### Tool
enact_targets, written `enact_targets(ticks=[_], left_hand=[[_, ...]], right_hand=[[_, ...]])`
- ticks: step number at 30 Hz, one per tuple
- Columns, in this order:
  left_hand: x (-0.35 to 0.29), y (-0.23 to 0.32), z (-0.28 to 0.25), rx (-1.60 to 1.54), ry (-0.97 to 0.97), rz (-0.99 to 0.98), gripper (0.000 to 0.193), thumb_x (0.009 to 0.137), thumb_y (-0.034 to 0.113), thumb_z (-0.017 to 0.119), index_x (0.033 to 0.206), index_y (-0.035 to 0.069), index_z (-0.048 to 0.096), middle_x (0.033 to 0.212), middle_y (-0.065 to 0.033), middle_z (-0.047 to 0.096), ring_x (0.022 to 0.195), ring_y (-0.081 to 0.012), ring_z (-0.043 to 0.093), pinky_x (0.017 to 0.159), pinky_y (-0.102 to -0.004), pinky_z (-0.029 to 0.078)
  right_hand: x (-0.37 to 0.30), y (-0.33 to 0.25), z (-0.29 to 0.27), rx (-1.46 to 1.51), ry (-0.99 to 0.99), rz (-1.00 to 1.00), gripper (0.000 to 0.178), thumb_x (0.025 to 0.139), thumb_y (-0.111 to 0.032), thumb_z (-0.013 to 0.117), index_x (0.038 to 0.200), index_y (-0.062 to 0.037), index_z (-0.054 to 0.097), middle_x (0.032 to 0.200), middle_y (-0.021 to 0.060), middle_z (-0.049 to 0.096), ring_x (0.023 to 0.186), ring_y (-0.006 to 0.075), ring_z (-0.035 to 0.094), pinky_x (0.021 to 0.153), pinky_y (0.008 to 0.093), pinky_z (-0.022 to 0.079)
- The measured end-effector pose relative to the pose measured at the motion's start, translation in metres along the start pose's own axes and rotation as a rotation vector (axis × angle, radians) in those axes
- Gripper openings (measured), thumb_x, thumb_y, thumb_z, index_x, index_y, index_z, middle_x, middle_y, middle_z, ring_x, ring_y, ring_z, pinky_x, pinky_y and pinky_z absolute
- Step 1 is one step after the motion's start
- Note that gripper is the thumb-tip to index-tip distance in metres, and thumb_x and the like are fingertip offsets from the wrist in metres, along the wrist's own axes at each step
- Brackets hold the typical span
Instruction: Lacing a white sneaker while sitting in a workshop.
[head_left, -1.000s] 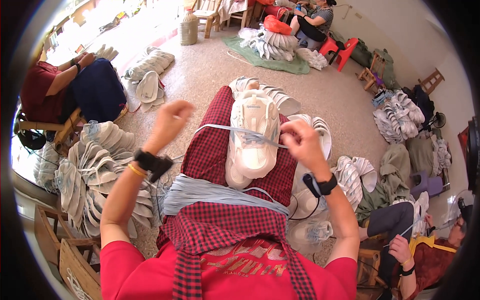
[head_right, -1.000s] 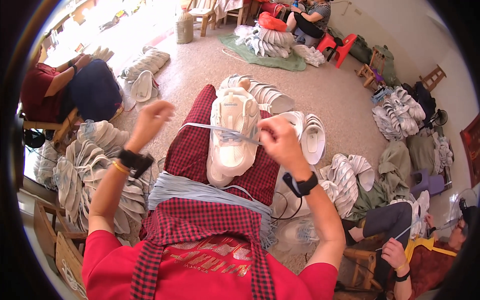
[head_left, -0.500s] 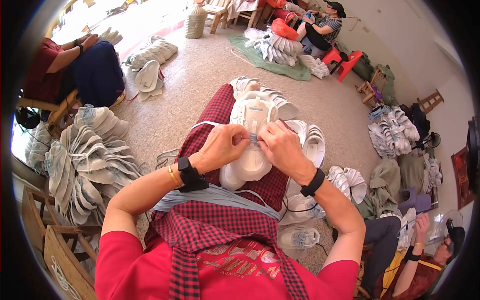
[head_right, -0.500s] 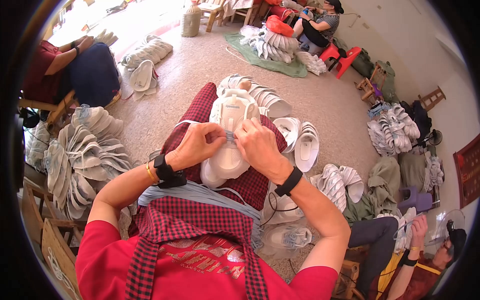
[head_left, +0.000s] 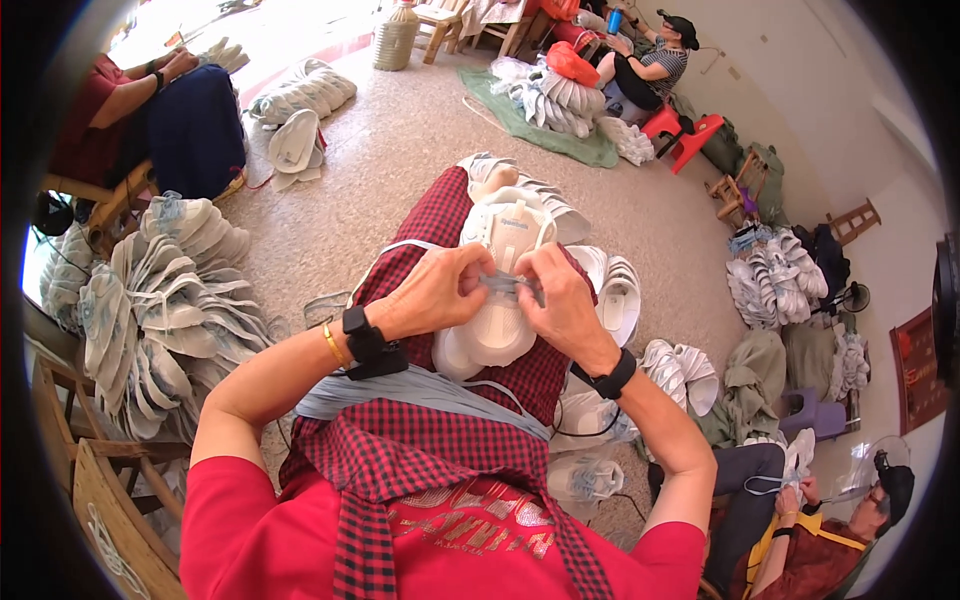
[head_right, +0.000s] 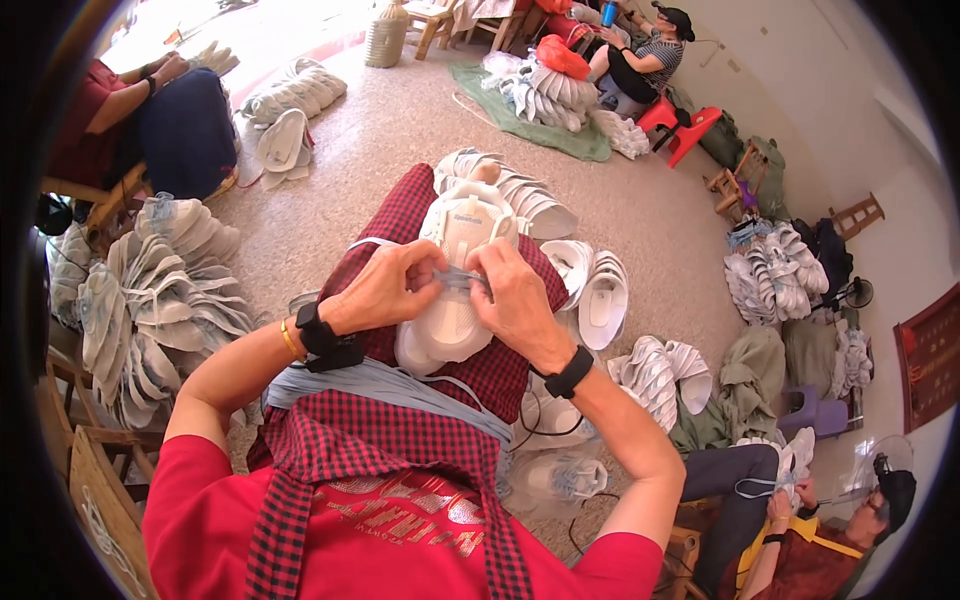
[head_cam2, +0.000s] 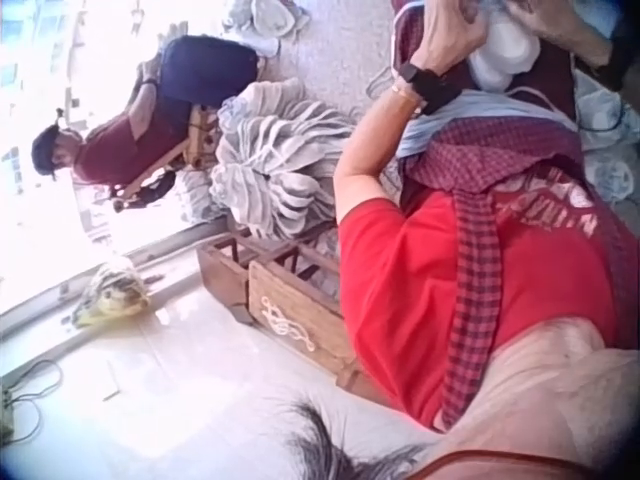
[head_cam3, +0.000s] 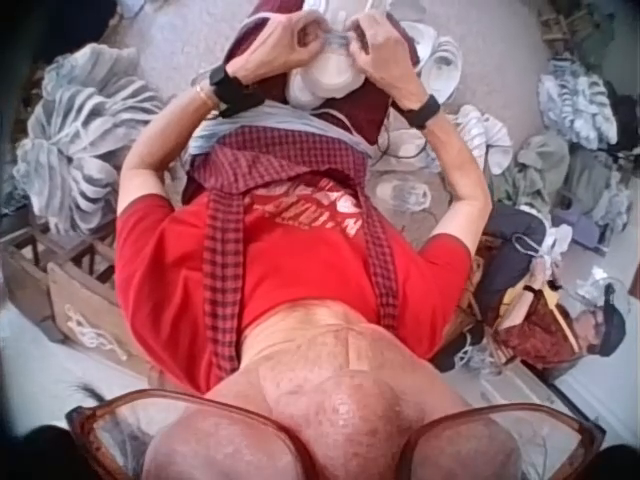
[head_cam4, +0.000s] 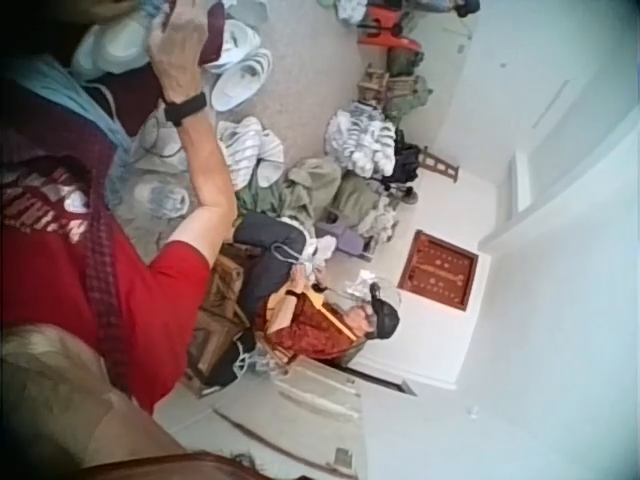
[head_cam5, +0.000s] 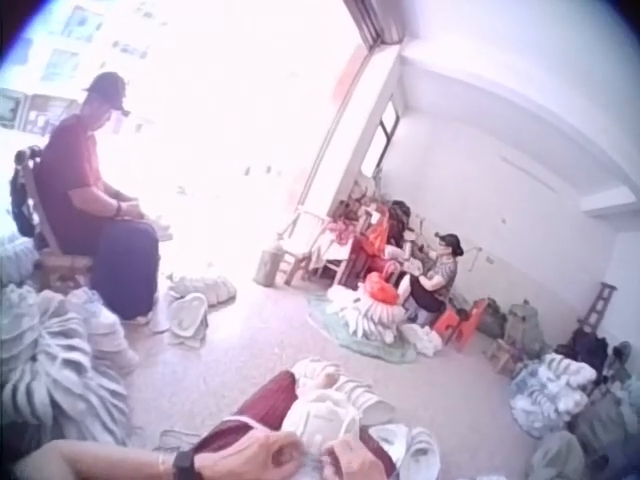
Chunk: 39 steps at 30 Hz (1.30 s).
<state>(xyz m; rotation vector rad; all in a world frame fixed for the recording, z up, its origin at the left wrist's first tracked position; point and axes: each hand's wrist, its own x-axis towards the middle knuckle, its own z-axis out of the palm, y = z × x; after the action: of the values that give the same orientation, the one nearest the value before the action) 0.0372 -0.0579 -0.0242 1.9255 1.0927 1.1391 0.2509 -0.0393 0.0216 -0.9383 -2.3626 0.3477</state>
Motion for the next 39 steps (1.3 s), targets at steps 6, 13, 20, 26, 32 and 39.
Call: enact_targets(ticks=[6,13,20,26,32,39], left_hand=[[0.002,0.005,-0.015,0.13,0.18,0.069,0.021,0.078,0.002,0.066,0.099,0.0,0.06,0.092,-0.0098,0.056,0.066,-0.015,0.058,0.058,-0.0291,0.047],[0.005,-0.004,-0.014,0.246,0.122,0.043,0.018,0.084,0.011,0.07,0.094,-0.003,0.063,0.088,-0.0125,0.065,0.067,-0.0187,0.061,0.061,-0.0327,0.049],[0.011,0.003,-0.02,0.189,0.046,-0.124,0.024,0.085,0.02,0.072,0.087,-0.003,0.071,0.082,-0.0153,0.069,0.069,-0.0234,0.068,0.065,-0.0352,0.054],[0.006,-0.015,-0.029,0.179,0.051,-0.095,0.02,0.086,0.018,0.074,0.084,-0.002,0.072,0.066,-0.0056,0.065,0.059,-0.0092,0.055,0.055,-0.0298,0.045],[0.003,0.0,-0.037,0.191,0.044,-0.157,0.019,0.084,0.018,0.074,0.082,-0.001,0.072,0.073,-0.0082,0.068,0.061,-0.0151,0.058,0.066,-0.0327,0.048],[0.002,0.006,-0.031,0.367,0.076,0.124,0.023,0.078,0.007,0.072,0.1,0.003,0.065,0.1,-0.0141,0.066,0.093,-0.0309,0.063,0.089,-0.0396,0.046]], right_hand=[[-0.005,0.005,0.0,0.124,0.079,0.119,0.026,0.077,0.005,0.064,0.101,-0.0005,0.054,0.092,0.0146,0.056,0.083,0.0271,0.063,0.073,0.0386,0.052],[-0.018,0.006,0.008,0.187,0.076,0.252,0.024,0.081,0.002,0.065,0.101,0.0003,0.053,0.084,0.0143,0.058,0.078,0.0279,0.064,0.071,0.0388,0.052],[-0.009,0.013,-0.009,0.02,0.031,0.066,0.014,0.087,-0.011,0.064,0.087,0.0012,0.058,0.075,0.0188,0.063,0.071,0.0346,0.066,0.065,0.0427,0.05],[0.004,0.034,-0.009,0.193,-0.128,0.192,0.022,0.089,-0.017,0.061,0.081,0.0028,0.063,0.069,0.0203,0.062,0.062,0.0289,0.062,0.06,0.0408,0.046],[-0.01,0.058,-0.006,0.339,-0.132,0.206,0.026,0.093,-0.018,0.061,0.076,0.0017,0.061,0.062,0.0024,0.055,0.059,0.0098,0.047,0.058,0.0299,0.041],[-0.016,0.065,-0.017,0.659,-0.149,0.556,0.03,0.095,-0.025,0.061,0.083,0.0027,0.062,0.065,0.0096,0.054,0.066,0.0174,0.058,0.064,0.0347,0.048]])
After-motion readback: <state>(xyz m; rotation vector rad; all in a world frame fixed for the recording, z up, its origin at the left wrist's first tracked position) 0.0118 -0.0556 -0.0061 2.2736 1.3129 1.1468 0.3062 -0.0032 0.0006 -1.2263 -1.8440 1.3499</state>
